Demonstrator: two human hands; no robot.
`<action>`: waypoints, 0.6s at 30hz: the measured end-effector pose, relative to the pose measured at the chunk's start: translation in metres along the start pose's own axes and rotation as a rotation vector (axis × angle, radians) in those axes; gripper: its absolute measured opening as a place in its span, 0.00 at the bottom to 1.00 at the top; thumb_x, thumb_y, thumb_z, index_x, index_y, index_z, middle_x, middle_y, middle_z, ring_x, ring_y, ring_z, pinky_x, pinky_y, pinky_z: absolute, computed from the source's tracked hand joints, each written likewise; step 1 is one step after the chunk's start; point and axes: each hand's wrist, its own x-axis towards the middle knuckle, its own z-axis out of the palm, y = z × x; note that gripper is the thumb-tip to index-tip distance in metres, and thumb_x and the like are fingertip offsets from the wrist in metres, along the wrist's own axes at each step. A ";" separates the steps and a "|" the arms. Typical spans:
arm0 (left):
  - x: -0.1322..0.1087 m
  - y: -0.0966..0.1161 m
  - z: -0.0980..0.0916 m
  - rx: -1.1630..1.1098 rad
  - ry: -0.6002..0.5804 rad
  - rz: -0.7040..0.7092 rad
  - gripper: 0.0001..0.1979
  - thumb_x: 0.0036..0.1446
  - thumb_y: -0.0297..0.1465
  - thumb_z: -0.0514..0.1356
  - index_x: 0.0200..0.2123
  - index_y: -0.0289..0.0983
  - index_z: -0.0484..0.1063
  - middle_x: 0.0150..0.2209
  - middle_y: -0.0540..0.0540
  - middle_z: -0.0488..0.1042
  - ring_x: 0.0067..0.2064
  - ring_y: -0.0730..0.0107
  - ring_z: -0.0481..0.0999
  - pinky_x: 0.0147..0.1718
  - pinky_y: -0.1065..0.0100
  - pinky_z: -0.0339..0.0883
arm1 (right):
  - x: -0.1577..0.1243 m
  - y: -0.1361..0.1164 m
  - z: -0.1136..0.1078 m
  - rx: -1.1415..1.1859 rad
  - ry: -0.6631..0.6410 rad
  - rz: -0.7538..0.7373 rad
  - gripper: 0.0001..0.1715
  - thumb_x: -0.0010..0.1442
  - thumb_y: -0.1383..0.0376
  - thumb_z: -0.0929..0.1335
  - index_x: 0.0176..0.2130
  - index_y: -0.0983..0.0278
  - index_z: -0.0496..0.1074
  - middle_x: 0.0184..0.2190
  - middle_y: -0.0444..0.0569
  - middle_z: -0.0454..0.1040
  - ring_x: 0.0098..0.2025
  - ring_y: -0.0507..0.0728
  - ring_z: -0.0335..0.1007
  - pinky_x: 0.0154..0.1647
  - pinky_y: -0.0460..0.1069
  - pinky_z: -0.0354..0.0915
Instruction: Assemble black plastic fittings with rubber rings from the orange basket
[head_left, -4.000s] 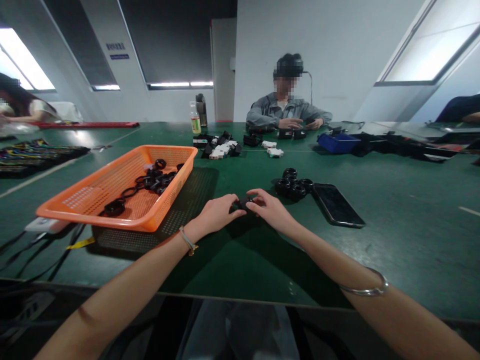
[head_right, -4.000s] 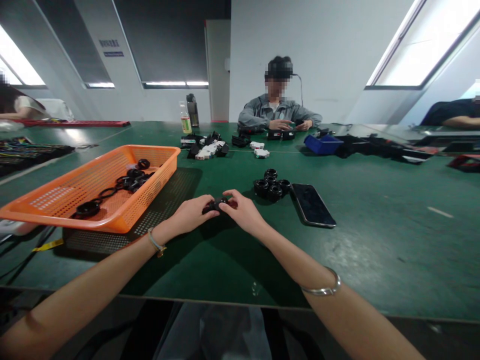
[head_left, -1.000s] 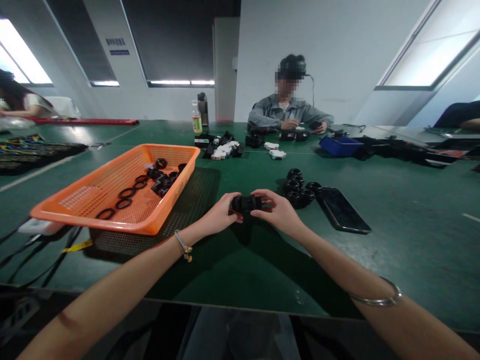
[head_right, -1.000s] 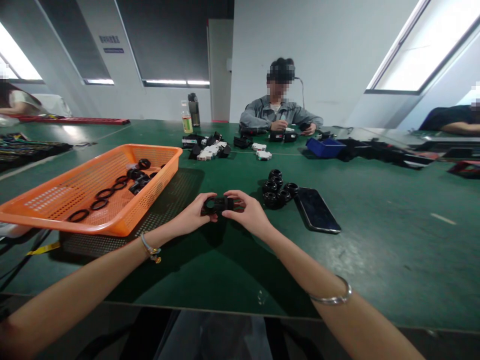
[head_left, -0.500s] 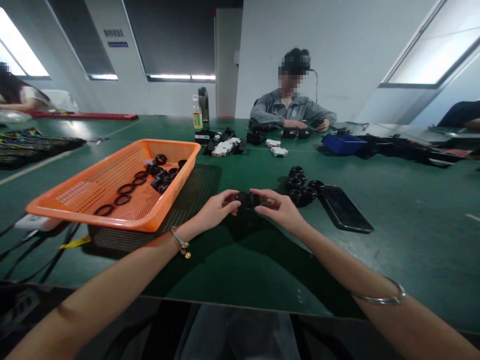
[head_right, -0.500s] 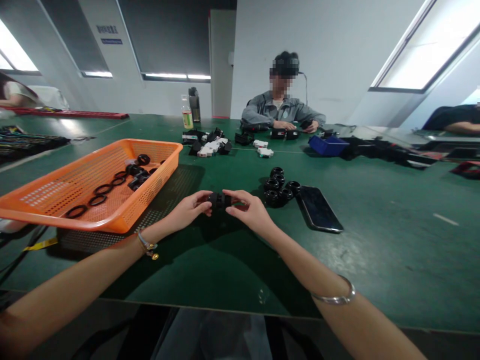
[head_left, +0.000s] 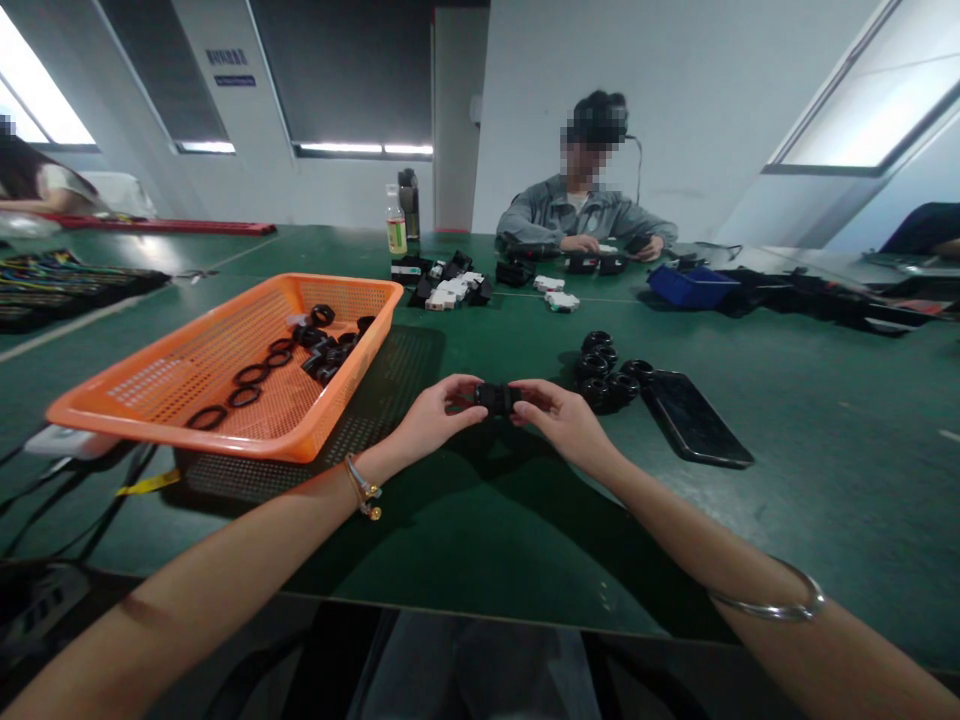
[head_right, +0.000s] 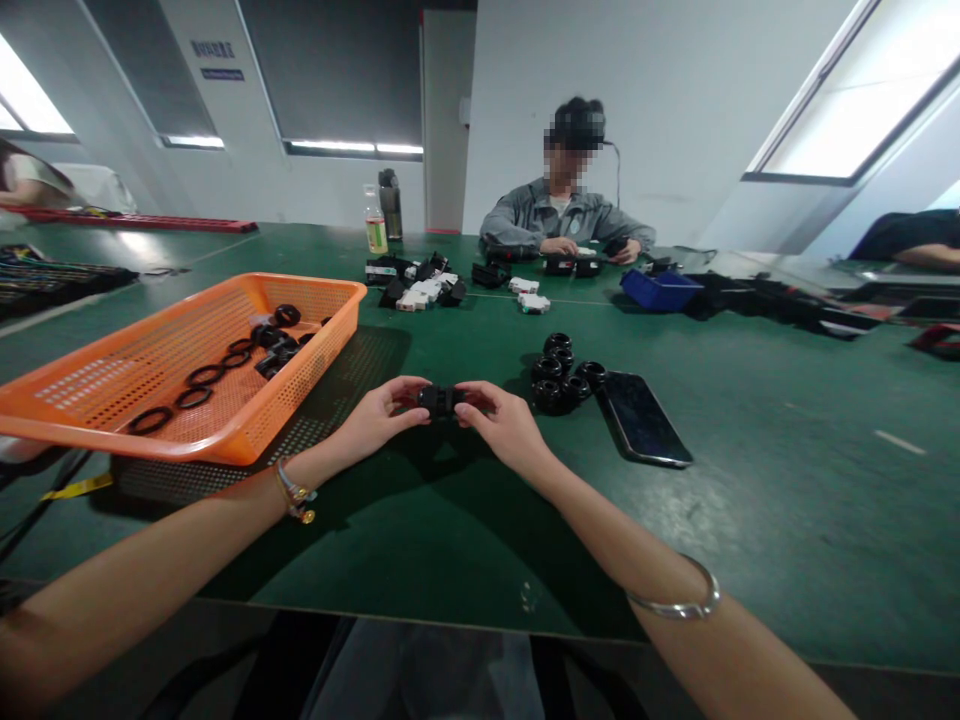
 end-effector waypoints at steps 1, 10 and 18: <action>0.000 0.000 0.000 0.018 0.002 0.013 0.22 0.44 0.28 0.63 0.45 0.34 0.67 0.41 0.44 0.73 0.41 0.69 0.72 0.44 0.64 0.66 | 0.000 -0.001 0.000 -0.011 -0.007 0.014 0.16 0.50 0.62 0.66 0.40 0.64 0.71 0.32 0.48 0.75 0.32 0.55 0.72 0.37 0.53 0.71; -0.001 0.004 -0.001 0.042 0.001 -0.031 0.23 0.41 0.30 0.65 0.44 0.33 0.70 0.39 0.43 0.75 0.37 0.69 0.73 0.42 0.64 0.68 | 0.000 -0.003 0.001 -0.046 0.010 0.056 0.15 0.51 0.62 0.66 0.39 0.65 0.72 0.31 0.48 0.76 0.31 0.54 0.71 0.34 0.51 0.70; 0.002 0.006 0.003 -0.242 0.020 -0.226 0.11 0.46 0.29 0.64 0.34 0.30 0.71 0.28 0.50 0.73 0.23 0.81 0.71 0.30 0.72 0.69 | -0.003 -0.004 -0.001 0.004 -0.135 0.035 0.22 0.47 0.62 0.69 0.44 0.63 0.72 0.38 0.50 0.77 0.37 0.58 0.73 0.41 0.56 0.69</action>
